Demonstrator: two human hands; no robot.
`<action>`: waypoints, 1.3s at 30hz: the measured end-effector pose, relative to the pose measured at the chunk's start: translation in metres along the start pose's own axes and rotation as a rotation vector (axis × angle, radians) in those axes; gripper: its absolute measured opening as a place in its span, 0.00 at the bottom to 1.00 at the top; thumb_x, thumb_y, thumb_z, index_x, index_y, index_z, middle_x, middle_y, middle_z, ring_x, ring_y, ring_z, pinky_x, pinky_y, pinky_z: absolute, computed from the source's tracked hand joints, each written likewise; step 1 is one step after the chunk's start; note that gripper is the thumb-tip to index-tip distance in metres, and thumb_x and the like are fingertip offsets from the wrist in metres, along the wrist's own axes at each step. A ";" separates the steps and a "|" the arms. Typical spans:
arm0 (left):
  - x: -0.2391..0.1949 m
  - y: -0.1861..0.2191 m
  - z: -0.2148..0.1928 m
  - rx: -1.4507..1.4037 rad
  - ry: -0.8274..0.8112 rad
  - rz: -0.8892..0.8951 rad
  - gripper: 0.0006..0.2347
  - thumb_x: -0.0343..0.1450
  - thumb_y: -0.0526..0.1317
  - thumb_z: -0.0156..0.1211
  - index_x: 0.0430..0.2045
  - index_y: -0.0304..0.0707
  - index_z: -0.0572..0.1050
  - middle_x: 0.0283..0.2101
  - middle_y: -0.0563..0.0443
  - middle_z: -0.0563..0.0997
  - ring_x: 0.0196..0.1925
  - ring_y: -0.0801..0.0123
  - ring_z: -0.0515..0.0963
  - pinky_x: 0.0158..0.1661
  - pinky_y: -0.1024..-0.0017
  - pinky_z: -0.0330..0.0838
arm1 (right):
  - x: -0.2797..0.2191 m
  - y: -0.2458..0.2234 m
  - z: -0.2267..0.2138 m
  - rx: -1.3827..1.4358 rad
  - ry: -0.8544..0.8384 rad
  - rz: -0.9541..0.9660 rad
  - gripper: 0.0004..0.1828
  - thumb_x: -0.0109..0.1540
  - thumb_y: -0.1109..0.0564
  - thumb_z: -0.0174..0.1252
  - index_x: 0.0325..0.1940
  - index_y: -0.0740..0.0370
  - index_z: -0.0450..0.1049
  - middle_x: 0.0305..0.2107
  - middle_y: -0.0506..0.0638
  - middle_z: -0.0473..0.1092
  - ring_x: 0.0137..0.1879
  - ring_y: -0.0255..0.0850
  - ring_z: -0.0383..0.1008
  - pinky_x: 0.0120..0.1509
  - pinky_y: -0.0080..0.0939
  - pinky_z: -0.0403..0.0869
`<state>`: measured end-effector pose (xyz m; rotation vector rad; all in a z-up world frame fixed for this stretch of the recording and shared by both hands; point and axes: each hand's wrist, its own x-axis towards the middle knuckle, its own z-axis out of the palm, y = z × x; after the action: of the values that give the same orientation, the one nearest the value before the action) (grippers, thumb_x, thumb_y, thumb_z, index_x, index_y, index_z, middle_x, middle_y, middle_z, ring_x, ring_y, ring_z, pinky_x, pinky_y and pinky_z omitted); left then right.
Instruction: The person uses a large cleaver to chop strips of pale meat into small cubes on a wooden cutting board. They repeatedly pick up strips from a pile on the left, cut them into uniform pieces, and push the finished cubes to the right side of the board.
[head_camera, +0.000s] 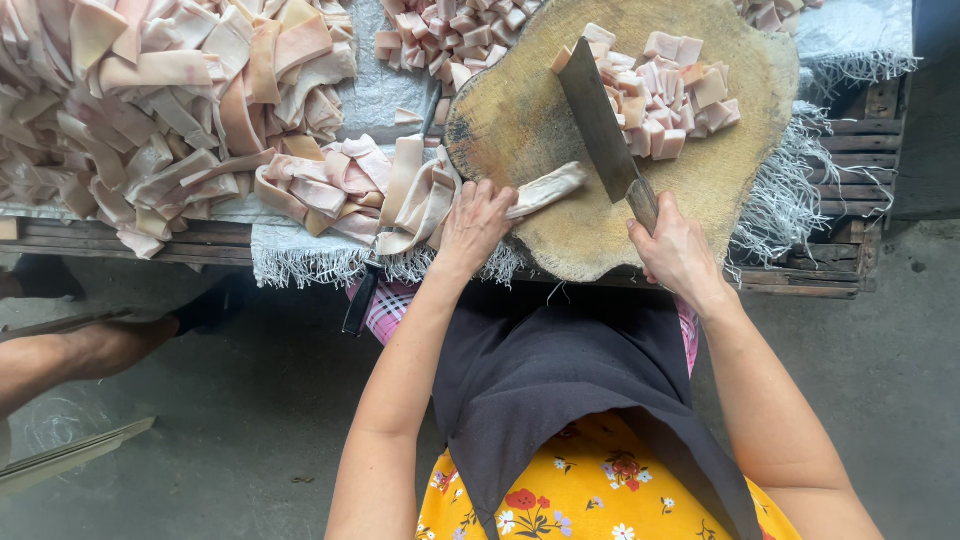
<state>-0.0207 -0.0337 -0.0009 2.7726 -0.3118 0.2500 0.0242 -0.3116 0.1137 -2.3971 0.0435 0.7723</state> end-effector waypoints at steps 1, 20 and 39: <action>-0.003 0.001 -0.001 -0.070 -0.045 -0.009 0.13 0.64 0.36 0.62 0.42 0.42 0.71 0.39 0.46 0.71 0.43 0.54 0.74 0.42 0.58 0.74 | 0.001 -0.001 0.000 0.000 0.004 -0.017 0.21 0.68 0.50 0.53 0.54 0.70 0.61 0.16 0.61 0.72 0.21 0.50 0.76 0.31 0.51 0.75; -0.008 -0.019 -0.011 -0.685 -0.038 -0.622 0.15 0.76 0.43 0.58 0.54 0.34 0.73 0.35 0.43 0.82 0.37 0.61 0.83 0.40 0.66 0.75 | -0.013 -0.006 0.016 0.097 0.306 -0.414 0.21 0.72 0.45 0.52 0.55 0.67 0.66 0.21 0.56 0.73 0.23 0.49 0.77 0.26 0.47 0.73; -0.007 -0.021 -0.005 -0.715 0.077 -0.744 0.14 0.69 0.40 0.64 0.46 0.34 0.76 0.34 0.47 0.84 0.34 0.68 0.82 0.39 0.70 0.76 | 0.027 -0.015 0.011 0.024 0.179 -0.256 0.22 0.71 0.45 0.53 0.53 0.70 0.67 0.21 0.62 0.73 0.26 0.53 0.77 0.29 0.53 0.75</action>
<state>-0.0229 -0.0118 -0.0039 1.9828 0.5465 0.0351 0.0434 -0.2892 0.1002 -2.3822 -0.1777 0.4364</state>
